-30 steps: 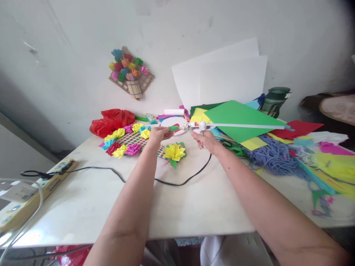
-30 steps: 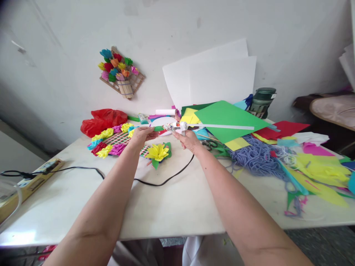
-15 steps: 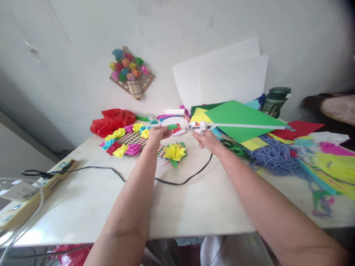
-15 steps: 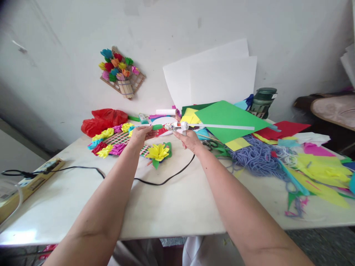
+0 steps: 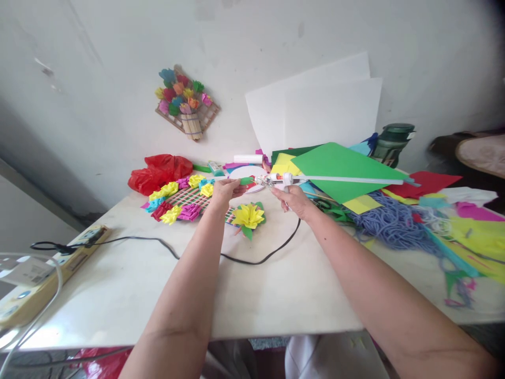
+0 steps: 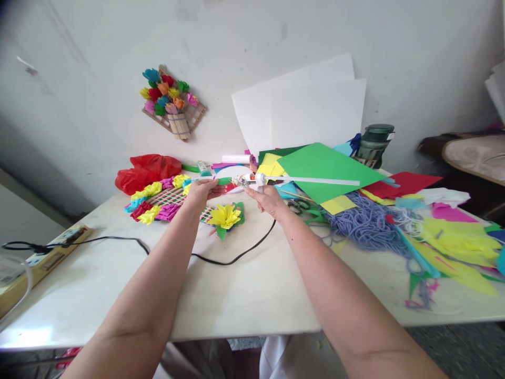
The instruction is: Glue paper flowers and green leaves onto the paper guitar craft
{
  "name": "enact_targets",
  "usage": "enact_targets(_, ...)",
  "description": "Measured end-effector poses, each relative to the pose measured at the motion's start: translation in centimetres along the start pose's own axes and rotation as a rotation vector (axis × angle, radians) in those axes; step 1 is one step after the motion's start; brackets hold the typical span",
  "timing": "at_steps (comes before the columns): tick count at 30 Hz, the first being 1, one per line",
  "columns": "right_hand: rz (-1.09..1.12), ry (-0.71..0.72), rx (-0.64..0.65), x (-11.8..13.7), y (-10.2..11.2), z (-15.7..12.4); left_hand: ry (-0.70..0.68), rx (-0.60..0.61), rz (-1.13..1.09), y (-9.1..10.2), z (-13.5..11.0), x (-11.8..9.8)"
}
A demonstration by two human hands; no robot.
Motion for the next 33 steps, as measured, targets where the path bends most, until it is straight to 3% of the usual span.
enact_targets(15,-0.049,-0.022,-0.01,-0.2,0.4,-0.1,-0.036,-0.025,-0.047,0.2,-0.4,-0.5)
enact_targets(18,-0.19,-0.011,-0.023,-0.4,1.1,-0.1,-0.04,-0.04,-0.066,0.5,-0.3,-0.6)
enact_targets(22,-0.606,0.048,-0.056,-1.1,2.6,0.1,-0.058,-0.028,-0.065,0.8,0.0,-0.6)
enact_targets(24,-0.857,0.017,-0.015,-1.5,3.0,0.1,-0.062,-0.02,-0.059,0.9,0.0,-0.6)
enact_targets(27,-1.129,-0.052,0.147,-1.9,2.8,0.0,-0.064,-0.015,-0.062,0.9,0.0,-0.6)
enact_targets(33,-1.258,-0.006,0.383,-2.0,1.7,-0.3,-0.061,-0.026,-0.036,0.6,-0.3,-0.9)
Point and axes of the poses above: each hand's wrist, its own z-axis towards the middle knuckle, its own y-axis out of the back of the hand, x = y × z, the point moved 4 cm from there along z, towards the middle knuckle, and after that the axes turned 14 degrees about y, right-handed, at the moved point
